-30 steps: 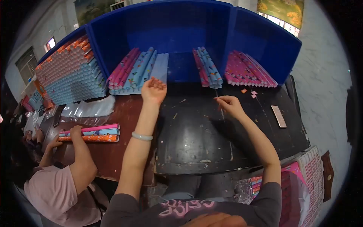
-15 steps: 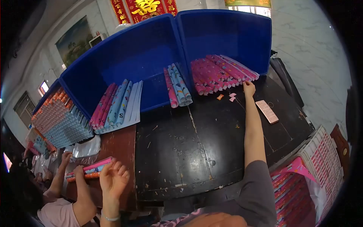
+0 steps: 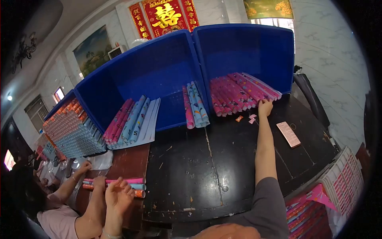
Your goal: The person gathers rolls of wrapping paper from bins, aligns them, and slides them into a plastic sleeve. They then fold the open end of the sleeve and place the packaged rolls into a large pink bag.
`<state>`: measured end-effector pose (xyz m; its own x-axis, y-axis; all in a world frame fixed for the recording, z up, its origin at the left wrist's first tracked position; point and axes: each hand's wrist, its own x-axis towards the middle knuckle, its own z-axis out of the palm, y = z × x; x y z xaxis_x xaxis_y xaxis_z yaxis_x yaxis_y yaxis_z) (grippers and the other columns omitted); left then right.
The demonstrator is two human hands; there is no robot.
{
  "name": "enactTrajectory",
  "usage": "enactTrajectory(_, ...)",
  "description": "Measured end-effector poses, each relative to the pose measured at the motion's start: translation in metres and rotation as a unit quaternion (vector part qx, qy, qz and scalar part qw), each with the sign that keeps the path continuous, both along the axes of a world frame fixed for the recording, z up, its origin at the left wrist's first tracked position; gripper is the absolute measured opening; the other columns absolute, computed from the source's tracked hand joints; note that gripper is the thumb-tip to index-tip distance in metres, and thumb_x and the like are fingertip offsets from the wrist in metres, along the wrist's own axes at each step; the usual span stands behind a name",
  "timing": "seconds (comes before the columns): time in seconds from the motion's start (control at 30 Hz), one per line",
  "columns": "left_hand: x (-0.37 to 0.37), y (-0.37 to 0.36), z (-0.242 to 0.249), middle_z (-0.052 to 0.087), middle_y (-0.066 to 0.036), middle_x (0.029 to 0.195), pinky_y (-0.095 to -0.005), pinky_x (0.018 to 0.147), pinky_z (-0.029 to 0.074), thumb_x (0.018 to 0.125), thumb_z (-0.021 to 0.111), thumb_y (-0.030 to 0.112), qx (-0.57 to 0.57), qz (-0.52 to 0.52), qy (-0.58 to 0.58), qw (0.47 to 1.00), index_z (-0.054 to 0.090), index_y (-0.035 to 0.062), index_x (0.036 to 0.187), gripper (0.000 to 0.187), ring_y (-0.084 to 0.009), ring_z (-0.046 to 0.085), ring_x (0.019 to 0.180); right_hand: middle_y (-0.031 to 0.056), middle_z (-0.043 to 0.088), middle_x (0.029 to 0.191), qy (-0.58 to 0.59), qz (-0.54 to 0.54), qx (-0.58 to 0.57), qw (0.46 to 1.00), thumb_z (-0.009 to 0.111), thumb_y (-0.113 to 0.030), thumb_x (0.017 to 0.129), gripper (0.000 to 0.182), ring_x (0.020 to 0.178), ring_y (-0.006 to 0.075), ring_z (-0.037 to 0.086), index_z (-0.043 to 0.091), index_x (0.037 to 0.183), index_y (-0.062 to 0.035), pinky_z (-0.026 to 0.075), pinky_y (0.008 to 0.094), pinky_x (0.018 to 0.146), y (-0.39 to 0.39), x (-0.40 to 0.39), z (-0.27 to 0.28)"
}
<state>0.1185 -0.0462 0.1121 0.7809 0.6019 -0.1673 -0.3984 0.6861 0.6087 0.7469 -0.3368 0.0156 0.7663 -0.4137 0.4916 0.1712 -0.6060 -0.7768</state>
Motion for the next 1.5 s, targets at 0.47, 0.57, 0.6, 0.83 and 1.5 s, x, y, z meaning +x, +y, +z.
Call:
enactTrajectory(0.47, 0.37, -0.147, -0.076, 0.028, -0.026, 0.144, -0.0477, 0.111, 0.025, 0.086, 0.058, 0.038, -0.072, -0.333, 0.038, 0.939, 0.017, -0.0061, 0.142, 0.082, -0.0381, 0.03, 0.134, 0.0176, 0.065, 0.106, -0.204, 0.224, -0.026, 0.953, 0.066, -0.009, 0.076, 0.017, 0.09, 0.0288, 0.065, 0.067, 0.087, 0.0046, 0.051, 0.0329, 0.077, -0.064, -0.186, -0.003)
enactTrajectory(0.57, 0.398, -0.193, -0.085, 0.028, -0.025, 0.144, -0.051, 0.109, 0.027, 0.087, 0.057, 0.046, -0.078, -0.347, 0.019, 0.934, 0.015, -0.0035, 0.143, 0.086, -0.0396, 0.034, 0.131, 0.0177, 0.065, 0.106, -0.164, 0.264, -0.002, 0.951, 0.065, -0.006, 0.077, 0.016, 0.087, 0.0267, 0.066, 0.066, 0.088, 0.0055, 0.052, 0.0313, 0.071, -0.082, -0.229, -0.008)
enactTrajectory(0.6, 0.423, -0.204, -0.109, 0.041, -0.023, 0.135, -0.0501, 0.104, 0.034, 0.09, 0.055, 0.044, -0.121, -0.361, -0.038, 0.924, 0.027, -0.0029, 0.138, 0.073, -0.0365, 0.044, 0.122, 0.018, 0.065, 0.107, -0.182, 0.256, -0.021, 0.949, 0.066, -0.006, 0.077, 0.016, 0.088, 0.0274, 0.066, 0.066, 0.088, 0.005, 0.053, 0.0319, 0.073, -0.086, -0.245, -0.009)
enactTrajectory(0.83, 0.39, -0.259, -0.099, 0.061, -0.018, 0.088, -0.0446, 0.074, 0.053, 0.098, 0.035, 0.047, -0.159, -0.362, -0.092, 0.914, 0.052, 0.0018, 0.108, 0.049, -0.0315, 0.061, 0.08, 0.0186, 0.063, 0.111, -0.194, 0.254, -0.048, 0.946, 0.067, -0.003, 0.078, 0.013, 0.097, 0.03, 0.063, 0.065, 0.089, 0.0039, 0.05, 0.0343, 0.082, -0.103, -0.341, -0.01)
enactTrajectory(1.5, 0.171, 0.089, -0.037, 0.062, -0.021, 0.093, -0.0485, 0.075, 0.052, 0.098, 0.03, 0.045, -0.103, -0.159, -0.239, 0.952, 0.05, -0.0003, 0.113, 0.052, -0.0353, 0.061, 0.084, 0.0155, 0.061, 0.107, -0.294, 0.533, -0.043, 0.792, 0.07, -0.006, 0.075, 0.015, 0.091, 0.0287, 0.064, 0.067, 0.089, -0.0004, 0.052, 0.0345, 0.076, 0.19, -0.486, 0.078)
